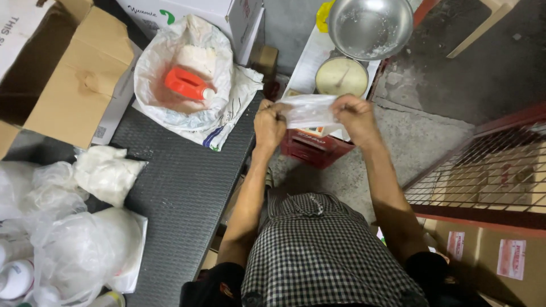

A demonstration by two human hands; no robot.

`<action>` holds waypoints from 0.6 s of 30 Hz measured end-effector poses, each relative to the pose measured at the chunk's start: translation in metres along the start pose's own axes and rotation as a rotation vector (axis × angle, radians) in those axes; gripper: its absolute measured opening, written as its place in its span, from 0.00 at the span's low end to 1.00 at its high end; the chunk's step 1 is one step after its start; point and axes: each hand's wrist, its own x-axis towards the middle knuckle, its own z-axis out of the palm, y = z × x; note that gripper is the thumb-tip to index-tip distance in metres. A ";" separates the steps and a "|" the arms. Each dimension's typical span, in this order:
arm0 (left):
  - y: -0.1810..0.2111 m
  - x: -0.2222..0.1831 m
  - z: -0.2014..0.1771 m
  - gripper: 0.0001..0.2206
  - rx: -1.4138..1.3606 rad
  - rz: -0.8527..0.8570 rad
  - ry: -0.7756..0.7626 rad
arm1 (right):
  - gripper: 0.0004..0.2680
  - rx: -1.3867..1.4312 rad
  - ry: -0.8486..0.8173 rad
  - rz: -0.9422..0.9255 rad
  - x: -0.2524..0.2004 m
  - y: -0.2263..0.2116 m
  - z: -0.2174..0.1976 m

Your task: Measuring and bagging white powder using a scoop and a digital scale.

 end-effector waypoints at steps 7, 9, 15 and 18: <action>0.059 0.004 0.017 0.22 0.453 -0.095 0.155 | 0.22 -1.565 0.123 -0.300 -0.002 -0.018 0.077; 0.063 0.002 0.023 0.23 0.469 -0.072 0.140 | 0.24 -1.620 0.161 -0.316 -0.003 -0.021 0.080; 0.055 -0.002 0.026 0.22 0.558 -0.124 0.165 | 0.24 -1.607 0.280 -0.157 -0.014 -0.036 0.096; 0.040 0.001 0.021 0.21 0.495 -0.194 0.214 | 0.26 -1.629 0.077 -0.255 -0.004 -0.027 0.067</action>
